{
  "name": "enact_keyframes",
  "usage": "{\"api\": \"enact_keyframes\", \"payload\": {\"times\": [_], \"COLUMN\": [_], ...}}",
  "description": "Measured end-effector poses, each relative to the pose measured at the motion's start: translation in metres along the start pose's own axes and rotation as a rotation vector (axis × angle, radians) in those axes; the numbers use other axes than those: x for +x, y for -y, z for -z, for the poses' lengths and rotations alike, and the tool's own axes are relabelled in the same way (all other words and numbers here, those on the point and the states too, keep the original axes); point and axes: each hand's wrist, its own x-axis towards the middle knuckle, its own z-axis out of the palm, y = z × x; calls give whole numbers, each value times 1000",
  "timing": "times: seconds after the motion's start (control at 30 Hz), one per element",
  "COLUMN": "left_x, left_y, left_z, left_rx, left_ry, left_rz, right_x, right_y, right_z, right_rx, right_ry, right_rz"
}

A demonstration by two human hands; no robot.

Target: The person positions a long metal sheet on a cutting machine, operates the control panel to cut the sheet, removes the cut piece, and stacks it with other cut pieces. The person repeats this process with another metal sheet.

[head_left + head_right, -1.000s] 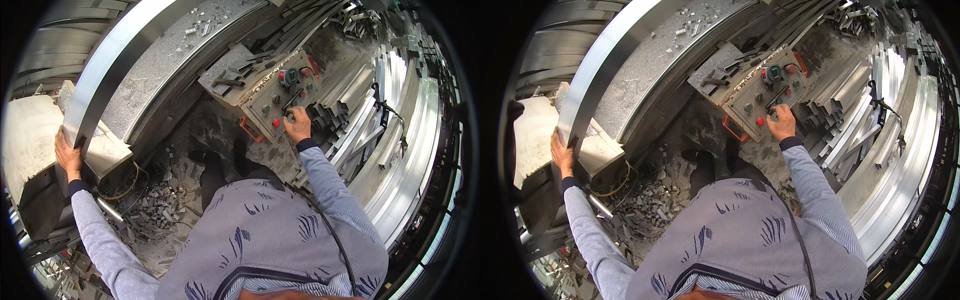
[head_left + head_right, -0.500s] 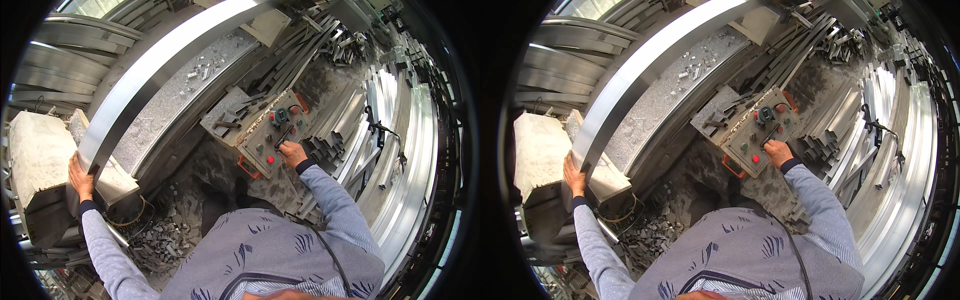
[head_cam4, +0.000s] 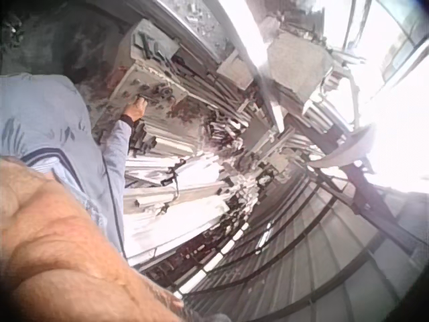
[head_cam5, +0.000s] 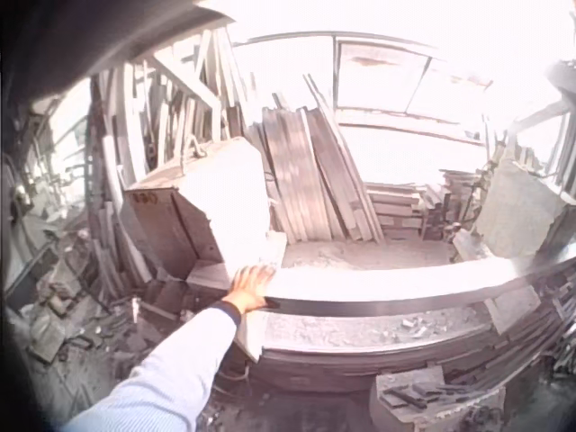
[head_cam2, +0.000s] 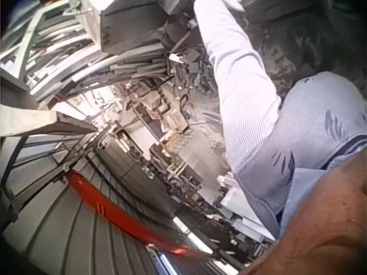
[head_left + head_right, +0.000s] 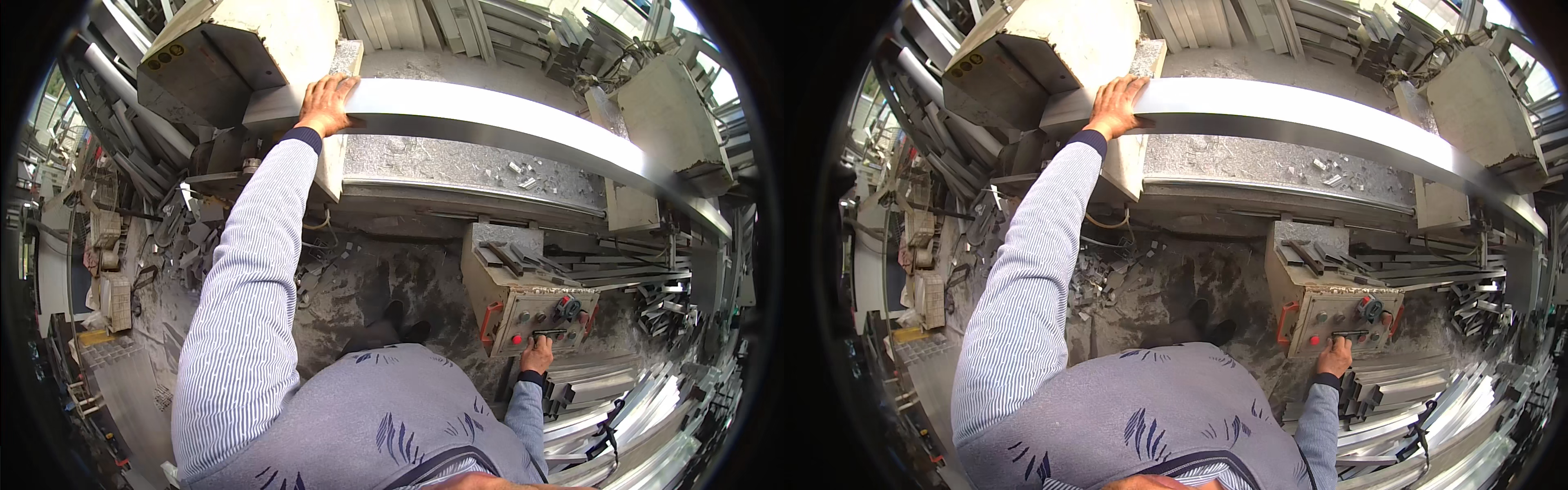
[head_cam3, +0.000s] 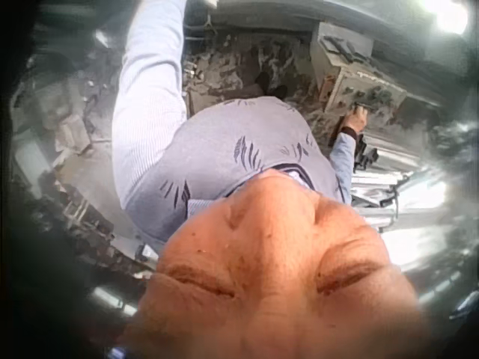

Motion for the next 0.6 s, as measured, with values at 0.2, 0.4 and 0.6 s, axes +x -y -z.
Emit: {"api": "enact_keyframes", "payload": {"times": [0.2, 0.4, 0.6], "left_x": [-9, -38, -99], "left_y": [-2, -18, -51], "left_z": [10, -5, -2], "left_rx": [-29, -45, -101], "left_ry": [43, -96, -152], "left_rz": [83, 266, 245], "right_x": [-16, -59, -106], "right_y": [24, 19, -36], "right_z": [-6, -29, -78], "right_rx": [-17, 210, 281], "right_ry": [-66, -135, -6], "right_rz": [-142, -171, -351]}}
